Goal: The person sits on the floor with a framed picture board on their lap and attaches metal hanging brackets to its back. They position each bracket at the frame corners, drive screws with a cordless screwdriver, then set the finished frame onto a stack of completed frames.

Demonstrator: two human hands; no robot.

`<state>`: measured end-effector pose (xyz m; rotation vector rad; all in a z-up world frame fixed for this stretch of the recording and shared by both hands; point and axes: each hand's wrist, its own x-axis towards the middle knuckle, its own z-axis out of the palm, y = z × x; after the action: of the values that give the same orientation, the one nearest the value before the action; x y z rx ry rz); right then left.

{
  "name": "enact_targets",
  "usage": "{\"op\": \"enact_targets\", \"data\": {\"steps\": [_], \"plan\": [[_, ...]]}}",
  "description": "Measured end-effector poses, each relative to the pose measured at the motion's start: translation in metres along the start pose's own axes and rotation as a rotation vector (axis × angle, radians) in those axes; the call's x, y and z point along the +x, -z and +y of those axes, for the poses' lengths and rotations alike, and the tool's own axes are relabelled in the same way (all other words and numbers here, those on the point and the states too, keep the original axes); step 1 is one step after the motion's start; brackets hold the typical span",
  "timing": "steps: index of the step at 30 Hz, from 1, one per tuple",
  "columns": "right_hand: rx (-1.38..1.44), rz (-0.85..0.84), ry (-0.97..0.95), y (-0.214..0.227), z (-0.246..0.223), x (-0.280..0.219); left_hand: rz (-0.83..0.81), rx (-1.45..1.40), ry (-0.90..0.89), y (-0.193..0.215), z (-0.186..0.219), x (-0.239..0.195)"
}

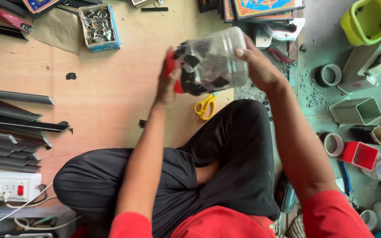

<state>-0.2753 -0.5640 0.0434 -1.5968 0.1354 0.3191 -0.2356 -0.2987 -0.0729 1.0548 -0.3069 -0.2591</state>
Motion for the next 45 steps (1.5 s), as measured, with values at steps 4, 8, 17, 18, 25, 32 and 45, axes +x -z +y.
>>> {"op": "enact_targets", "data": {"steps": [4, 8, 17, 18, 25, 32, 45], "plan": [[-0.141, 0.081, 0.09, 0.022, -0.001, 0.005, 0.024, -0.071, 0.084, -0.006, -0.042, 0.026], [-0.549, 0.12, 0.239, 0.051, 0.002, 0.021, 0.172, -0.105, 0.352, 0.004, -0.039, 0.039], [-1.24, 0.159, 0.425, 0.024, -0.008, 0.024, 0.281, 0.177, 0.305, 0.018, -0.01, 0.036], [-1.339, 0.193, 0.434, 0.014, -0.014, 0.02, 0.287, 0.217, 0.25, 0.018, -0.008, 0.035], [-1.388, 0.196, 0.495, 0.009, -0.047, 0.009, 0.353, 0.37, 0.218, 0.029, 0.019, 0.02], [-0.61, 0.182, 0.464, -0.021, -0.073, -0.019, 0.27, -0.083, 0.252, 0.016, 0.035, 0.005], [0.3, -0.005, 0.092, -0.072, 0.006, 0.033, -0.002, 0.545, 0.01, 0.024, 0.163, -0.018]]}}
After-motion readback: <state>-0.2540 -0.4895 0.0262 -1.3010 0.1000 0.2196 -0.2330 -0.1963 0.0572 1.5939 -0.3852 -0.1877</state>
